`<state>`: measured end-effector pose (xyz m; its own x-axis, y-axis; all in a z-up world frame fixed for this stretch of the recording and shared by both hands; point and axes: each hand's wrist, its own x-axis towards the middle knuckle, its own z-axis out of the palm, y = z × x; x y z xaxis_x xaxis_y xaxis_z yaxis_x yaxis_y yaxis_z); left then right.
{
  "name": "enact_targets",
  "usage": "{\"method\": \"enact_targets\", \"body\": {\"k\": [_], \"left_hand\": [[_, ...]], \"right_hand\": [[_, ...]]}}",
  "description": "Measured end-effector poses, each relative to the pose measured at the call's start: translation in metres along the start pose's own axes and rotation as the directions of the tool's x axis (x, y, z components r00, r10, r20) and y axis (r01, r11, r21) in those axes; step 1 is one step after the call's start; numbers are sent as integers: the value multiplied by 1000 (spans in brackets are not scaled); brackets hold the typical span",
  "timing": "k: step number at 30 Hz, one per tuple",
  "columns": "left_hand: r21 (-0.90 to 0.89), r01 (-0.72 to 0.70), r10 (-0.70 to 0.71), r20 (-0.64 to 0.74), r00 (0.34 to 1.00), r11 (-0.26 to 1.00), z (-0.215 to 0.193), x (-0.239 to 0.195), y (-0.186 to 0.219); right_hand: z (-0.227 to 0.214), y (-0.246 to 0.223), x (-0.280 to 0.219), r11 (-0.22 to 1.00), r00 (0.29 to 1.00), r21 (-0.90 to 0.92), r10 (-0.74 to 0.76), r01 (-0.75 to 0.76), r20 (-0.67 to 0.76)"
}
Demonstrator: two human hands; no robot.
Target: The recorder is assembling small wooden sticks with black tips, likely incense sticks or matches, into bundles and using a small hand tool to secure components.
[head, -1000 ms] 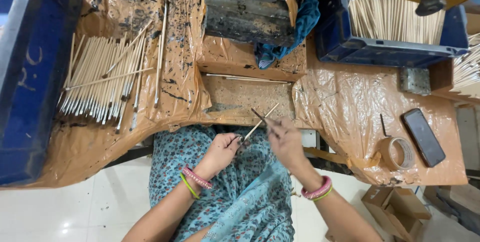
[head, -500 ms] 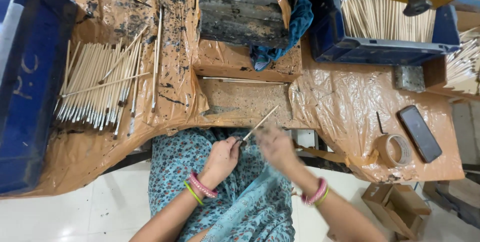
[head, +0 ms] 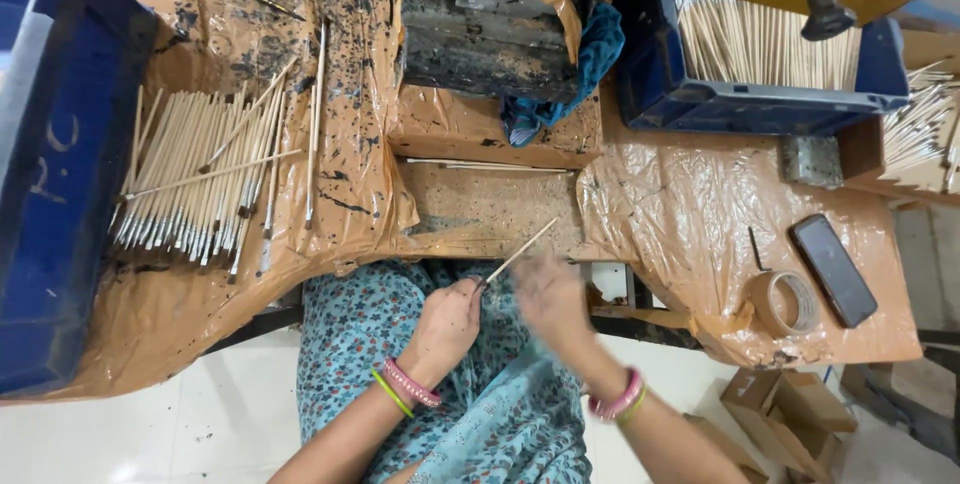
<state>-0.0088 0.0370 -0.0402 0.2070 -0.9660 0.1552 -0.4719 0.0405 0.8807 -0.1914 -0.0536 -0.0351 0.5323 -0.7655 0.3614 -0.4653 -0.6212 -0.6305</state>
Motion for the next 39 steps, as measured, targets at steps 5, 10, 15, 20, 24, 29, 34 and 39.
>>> {"method": "enact_targets", "body": {"k": [5,10,15,20,24,29,34,39], "left_hand": [[7,48,-49,54,997,999,-3,5,-1],[18,96,-97,41,994,995,-23,-8,-17],[546,-46,164,-168,972,837,-132,-27,-48],[754,278,-28,-327,945,595,-222,15,-17],[820,163,141,-283,949,548,-200,57,21],[595,-308,317,93,944,742,-93,117,9],[694,-324,278,184,943,643,-52,148,9],[732,-292,209,205,956,615,-44,149,0]], "right_hand": [[-26,-11,23,1000,998,30,-9,7,65],[-6,-62,21,989,994,-142,-15,29,104],[-27,-79,24,967,994,232,103,-106,25],[-35,-67,30,976,993,189,100,-112,69],[-46,-55,32,988,992,96,119,-123,41],[-61,-36,25,965,979,171,202,-201,14],[-72,-15,10,938,971,276,232,-209,-54],[-74,2,11,921,940,270,320,-280,-117]]}}
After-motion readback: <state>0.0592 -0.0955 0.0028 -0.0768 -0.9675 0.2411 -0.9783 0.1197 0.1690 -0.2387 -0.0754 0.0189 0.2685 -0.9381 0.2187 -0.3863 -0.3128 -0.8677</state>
